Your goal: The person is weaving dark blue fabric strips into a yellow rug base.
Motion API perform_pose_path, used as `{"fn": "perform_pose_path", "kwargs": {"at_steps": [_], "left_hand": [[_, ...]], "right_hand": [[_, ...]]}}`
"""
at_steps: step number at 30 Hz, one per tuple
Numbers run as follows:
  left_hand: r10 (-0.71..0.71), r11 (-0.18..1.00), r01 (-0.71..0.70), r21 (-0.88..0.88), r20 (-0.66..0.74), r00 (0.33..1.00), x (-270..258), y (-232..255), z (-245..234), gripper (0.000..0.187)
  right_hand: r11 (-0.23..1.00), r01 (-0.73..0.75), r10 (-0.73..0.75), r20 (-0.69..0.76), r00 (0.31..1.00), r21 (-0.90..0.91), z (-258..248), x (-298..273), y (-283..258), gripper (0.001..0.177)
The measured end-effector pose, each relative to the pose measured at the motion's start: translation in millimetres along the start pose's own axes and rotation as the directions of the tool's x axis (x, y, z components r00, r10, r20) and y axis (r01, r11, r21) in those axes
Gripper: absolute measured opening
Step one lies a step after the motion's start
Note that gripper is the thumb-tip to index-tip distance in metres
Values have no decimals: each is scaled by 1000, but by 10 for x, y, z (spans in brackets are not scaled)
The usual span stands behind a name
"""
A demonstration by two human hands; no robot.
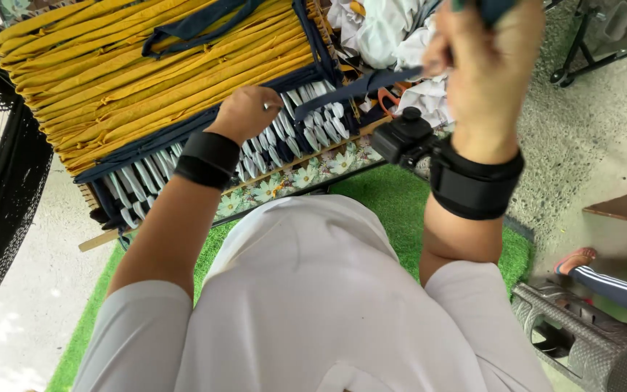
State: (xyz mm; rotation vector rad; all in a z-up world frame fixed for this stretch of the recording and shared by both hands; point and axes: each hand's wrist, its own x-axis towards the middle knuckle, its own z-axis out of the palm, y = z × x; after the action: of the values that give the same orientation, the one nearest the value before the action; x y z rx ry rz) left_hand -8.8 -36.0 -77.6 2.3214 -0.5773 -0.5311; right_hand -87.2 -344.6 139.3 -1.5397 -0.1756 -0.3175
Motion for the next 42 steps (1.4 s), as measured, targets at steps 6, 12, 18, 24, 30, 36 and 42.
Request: {"fn": "perform_pose_path", "kwargs": {"at_steps": [6,12,18,24,30,36,42], "left_hand": [[-115,947,71,315,126,985,236,-21,374,29],[-440,796,380,471,20,898,452,-111,512,30],[-574,727,509,461,1,819,637,200,477,73],[-577,710,561,427,-104,810,733,-198,730,43],[-420,894,405,192,48,906,572,-649,698,40],[-498,862,499,-86,33,866,418,-320,503,30],[-429,867,407,-288,-13,903,372,-323,521,21]], "right_hand": [[997,-59,61,-31,998,48,-357,-49,54,19],[975,-52,72,86,994,-218,-535,55,116,26],[937,-278,332,293,896,-211,-404,61,768,41],[956,-90,191,360,913,-279,208,-64,1604,11],[896,-365,436,358,825,-252,784,-132,2441,13],[757,-387,607,348,714,-527,910,-344,3167,16],[818,-200,513,524,680,-540,943,-264,3228,34]]}}
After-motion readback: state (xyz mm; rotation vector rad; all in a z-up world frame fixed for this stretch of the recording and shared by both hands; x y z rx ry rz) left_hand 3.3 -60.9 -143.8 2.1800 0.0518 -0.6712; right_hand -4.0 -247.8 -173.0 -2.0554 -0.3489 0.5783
